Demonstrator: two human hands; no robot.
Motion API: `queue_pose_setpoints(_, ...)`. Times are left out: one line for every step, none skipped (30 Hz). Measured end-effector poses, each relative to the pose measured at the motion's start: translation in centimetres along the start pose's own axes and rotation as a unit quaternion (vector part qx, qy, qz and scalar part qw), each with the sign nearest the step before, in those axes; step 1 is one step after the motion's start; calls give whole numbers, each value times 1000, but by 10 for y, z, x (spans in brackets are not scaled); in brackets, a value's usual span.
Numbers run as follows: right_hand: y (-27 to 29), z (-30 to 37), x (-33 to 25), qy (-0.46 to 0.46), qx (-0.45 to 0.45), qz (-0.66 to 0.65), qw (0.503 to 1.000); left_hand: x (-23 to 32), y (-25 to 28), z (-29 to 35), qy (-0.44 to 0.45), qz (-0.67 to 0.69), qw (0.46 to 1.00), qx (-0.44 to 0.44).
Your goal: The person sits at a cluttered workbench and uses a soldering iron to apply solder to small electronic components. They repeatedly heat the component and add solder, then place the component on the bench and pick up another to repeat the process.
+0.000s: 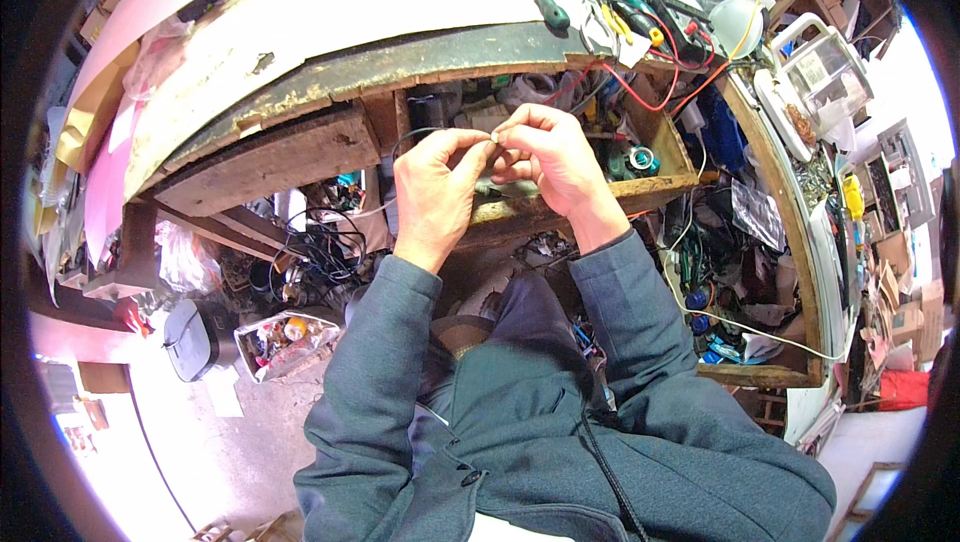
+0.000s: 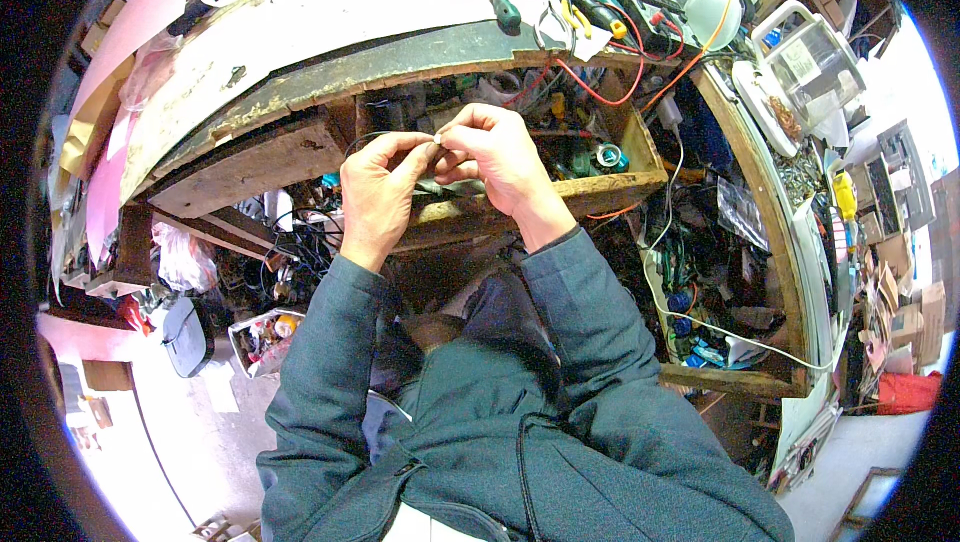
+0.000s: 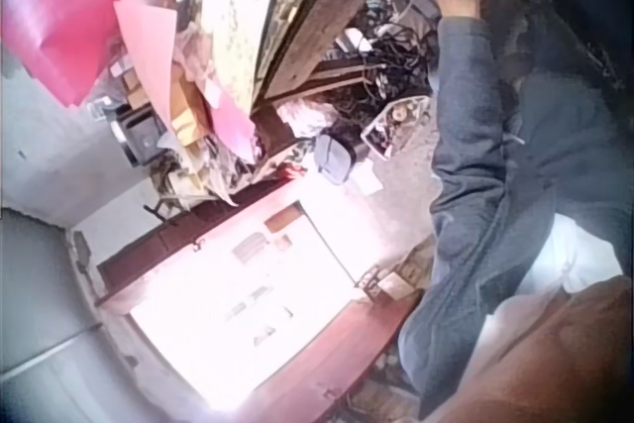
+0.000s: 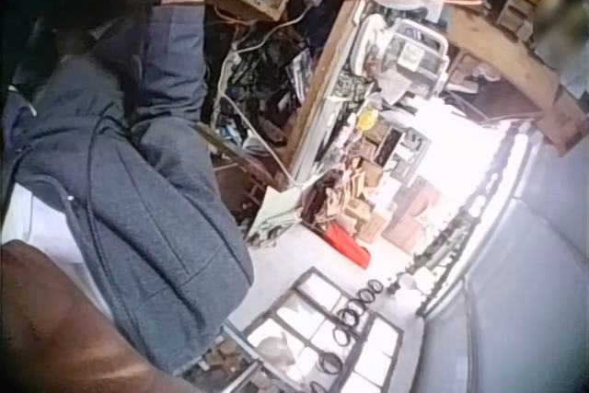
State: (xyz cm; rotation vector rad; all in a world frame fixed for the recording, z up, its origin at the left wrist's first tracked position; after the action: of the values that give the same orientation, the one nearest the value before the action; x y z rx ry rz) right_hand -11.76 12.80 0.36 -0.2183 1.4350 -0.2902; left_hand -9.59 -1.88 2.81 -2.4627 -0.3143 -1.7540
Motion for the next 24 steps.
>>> queue_pose_setpoints(0, 0, 0, -1, 1, 2, 1000, 1, 0, 0, -10, -10, 1000, 1)
queue_pose_setpoints(0, 0, 1, -3, 1, 5, 1000, 2, 0, 0, -20, -20, 1000, 3)
queue_pose_setpoints(1, 0, 1, -2, 3, 8, 1000, 2, 0, 0, -25, -21, 999, 3)
queue_pose_setpoints(1, -1, 1, -1, 5, 11, 1000, 1, -1, 1, -30, -23, 999, 4)
queue_pose_setpoints(2, -1, 1, -1, 7, 15, 1000, 1, -1, 1, -35, -25, 999, 5)
queue_pose_setpoints(2, 0, 1, 1, 8, 19, 1000, 1, -1, 1, -38, -26, 999, 6)
queue_pose_setpoints(1, 0, 0, 4, 9, 23, 1000, 1, -1, 2, -41, -28, 999, 8)
queue_pose_setpoints(1, 0, 0, 6, 10, 27, 1000, 2, -1, 2, -44, -30, 999, 9)
queue_pose_setpoints(2, 0, 0, 8, 10, 28, 1000, 2, 0, 2, -46, -34, 998, 11)
queue_pose_setpoints(2, 0, 0, 10, 11, 30, 999, 3, 0, 2, -49, -37, 998, 13)
queue_pose_setpoints(2, 0, 0, 12, 11, 31, 999, 4, 0, 2, -52, -40, 998, 15)
queue_pose_setpoints(2, 0, -1, 13, 13, 29, 999, 4, 0, 2, -50, -42, 998, 16)
queue_pose_setpoints(2, 0, -1, 14, 15, 26, 999, 4, 0, 1, -48, -43, 998, 17)
queue_pose_setpoints(2, 1, -1, 16, 17, 23, 999, 4, 0, 1, -46, -45, 998, 18)
queue_pose_setpoints(2, 1, -2, 17, 20, 24, 999, 4, 0, 1, -41, -42, 998, 18)
queue_pose_setpoints(2, 1, -2, 19, 23, 25, 999, 4, 0, 1, -37, -39, 998, 17)
queue_pose_setpoints(2, 1, -2, 20, 26, 26, 999, 4, 0, 1, -33, -37, 999, 16)
queue_pose_setpoints(3, 0, -2, 18, 26, 22, 999, 3, 0, 1, -31, -36, 999, 17)
queue_pose_setpoints(3, 0, -1, 15, 26, 19, 999, 3, 1, 1, -30, -36, 999, 18)
queue_pose_setpoints(3, -1, -1, 13, 26, 15, 999, 2, 1, 0, -28, -35, 999, 19)
queue_pose_setpoints(2, 0, -1, 15, 27, 16, 999, 2, 1, 0, -28, -35, 999, 18)
queue_pose_setpoints(2, 0, -2, 16, 27, 18, 999, 2, 1, 0, -27, -35, 999, 17)
queue_pose_setpoints(1, 1, -3, 18, 27, 19, 999, 2, 1, 0, -26, -35, 999, 16)
queue_pose_setpoints(2, 1, -3, 20, 27, 19, 999, 1, 0, 0, -23, -31, 999, 14)
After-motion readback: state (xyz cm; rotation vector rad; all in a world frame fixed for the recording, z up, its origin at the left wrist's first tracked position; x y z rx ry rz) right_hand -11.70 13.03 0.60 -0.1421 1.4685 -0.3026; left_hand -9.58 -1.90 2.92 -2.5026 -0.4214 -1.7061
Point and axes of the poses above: each hand's wrist, its own z-axis away from the middle knuckle, its own y-axis out of the back of the hand, x = y × z, the point moved 9 cm from there along -z, towards the middle knuckle, and after that the axes turned 13 degrees about x, right-handed, at the moved point
